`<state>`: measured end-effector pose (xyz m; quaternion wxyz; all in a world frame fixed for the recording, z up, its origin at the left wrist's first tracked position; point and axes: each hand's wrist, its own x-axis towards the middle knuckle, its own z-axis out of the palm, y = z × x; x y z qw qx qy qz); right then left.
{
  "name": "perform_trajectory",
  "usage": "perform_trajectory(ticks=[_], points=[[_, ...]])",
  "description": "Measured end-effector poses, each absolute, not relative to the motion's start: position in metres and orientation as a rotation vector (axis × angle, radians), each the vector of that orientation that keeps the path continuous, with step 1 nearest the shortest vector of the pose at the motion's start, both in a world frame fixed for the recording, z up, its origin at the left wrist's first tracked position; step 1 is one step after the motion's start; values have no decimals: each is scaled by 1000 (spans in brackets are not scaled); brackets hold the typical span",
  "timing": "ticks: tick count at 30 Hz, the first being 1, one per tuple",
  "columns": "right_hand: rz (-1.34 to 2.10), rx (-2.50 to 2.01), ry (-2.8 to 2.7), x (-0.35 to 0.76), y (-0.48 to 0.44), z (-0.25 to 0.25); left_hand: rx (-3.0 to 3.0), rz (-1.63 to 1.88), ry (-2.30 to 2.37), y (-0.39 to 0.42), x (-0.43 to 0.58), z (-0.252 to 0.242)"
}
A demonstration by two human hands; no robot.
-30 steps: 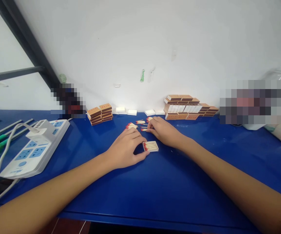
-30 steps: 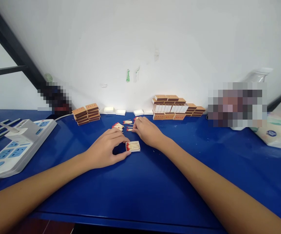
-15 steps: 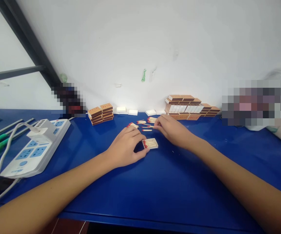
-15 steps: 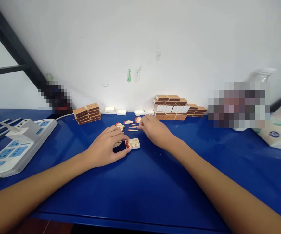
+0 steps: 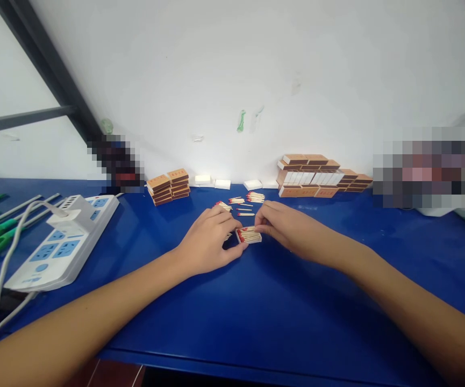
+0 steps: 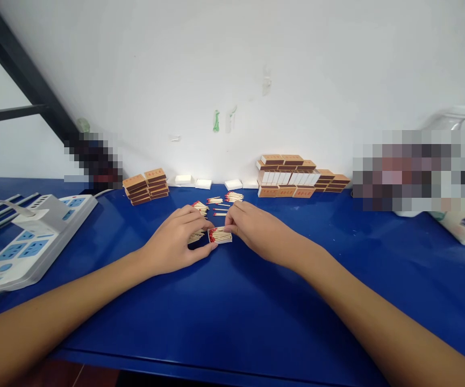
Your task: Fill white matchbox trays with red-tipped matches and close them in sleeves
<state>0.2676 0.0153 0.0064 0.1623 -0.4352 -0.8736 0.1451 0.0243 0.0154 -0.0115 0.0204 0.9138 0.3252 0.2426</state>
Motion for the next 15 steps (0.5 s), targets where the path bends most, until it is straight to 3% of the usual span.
perform_trajectory(ticks=[15], points=[[444,-1231,-2558,266,16,8,2818,739,979,16,25,-12]])
